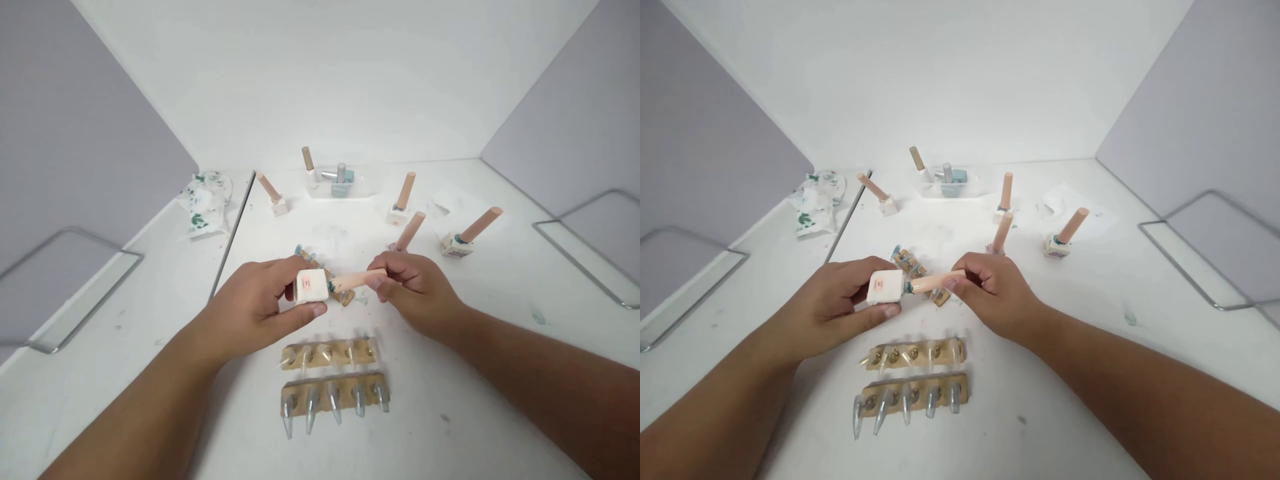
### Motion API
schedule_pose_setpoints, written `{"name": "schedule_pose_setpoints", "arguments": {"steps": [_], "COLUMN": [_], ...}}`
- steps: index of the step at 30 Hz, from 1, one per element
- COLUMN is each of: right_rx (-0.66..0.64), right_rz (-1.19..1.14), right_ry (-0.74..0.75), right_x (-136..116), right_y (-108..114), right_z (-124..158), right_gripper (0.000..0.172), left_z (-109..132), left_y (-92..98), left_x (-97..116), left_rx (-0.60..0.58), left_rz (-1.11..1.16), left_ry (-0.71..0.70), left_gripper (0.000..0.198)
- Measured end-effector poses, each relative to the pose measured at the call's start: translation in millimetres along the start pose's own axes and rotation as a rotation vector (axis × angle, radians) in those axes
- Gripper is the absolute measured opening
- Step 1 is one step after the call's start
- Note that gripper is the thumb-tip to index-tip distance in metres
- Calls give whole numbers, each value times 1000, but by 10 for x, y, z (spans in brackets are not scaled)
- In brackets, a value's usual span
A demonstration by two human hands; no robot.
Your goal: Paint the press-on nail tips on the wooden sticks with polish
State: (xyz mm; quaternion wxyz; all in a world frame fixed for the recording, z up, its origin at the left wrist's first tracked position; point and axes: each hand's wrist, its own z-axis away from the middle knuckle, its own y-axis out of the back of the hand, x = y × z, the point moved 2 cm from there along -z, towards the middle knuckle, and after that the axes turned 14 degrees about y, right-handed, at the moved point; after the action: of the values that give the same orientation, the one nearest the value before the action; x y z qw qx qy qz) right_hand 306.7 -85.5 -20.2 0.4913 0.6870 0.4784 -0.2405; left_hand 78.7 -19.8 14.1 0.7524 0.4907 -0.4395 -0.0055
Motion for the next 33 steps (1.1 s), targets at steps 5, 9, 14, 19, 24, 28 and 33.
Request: {"name": "schedule_pose_setpoints", "arguments": {"steps": [5, 9, 14, 19, 24, 28, 33], "right_rx": [83, 161, 145, 59, 13, 34, 30], "right_rz": [-59, -93, 157, 375, 440, 439, 501], "right_ry": [129, 102, 135, 281, 401, 437, 415], "right_x": [27, 53, 31, -32, -104, -128, -119], "right_y": [-9, 28, 63, 28, 25, 33, 25], "right_z": [17, 45, 19, -25, -3, 20, 9], "right_gripper": [8, 4, 3, 5, 4, 4, 5], "left_z": [-21, -27, -28, -44, -36, -16, -26], "left_y": [27, 43, 102, 122, 101, 104, 99], "left_x": [-38, -100, -147, -157, -181, -190, -158], "left_rx": [59, 73, 138, 128, 112, 146, 125], "left_rz": [-35, -18, -30, -86, -84, -80, -75], "left_ry": [10, 34, 59, 65, 52, 50, 54], "left_gripper": [18, 22, 21, 23, 24, 23, 22]}}
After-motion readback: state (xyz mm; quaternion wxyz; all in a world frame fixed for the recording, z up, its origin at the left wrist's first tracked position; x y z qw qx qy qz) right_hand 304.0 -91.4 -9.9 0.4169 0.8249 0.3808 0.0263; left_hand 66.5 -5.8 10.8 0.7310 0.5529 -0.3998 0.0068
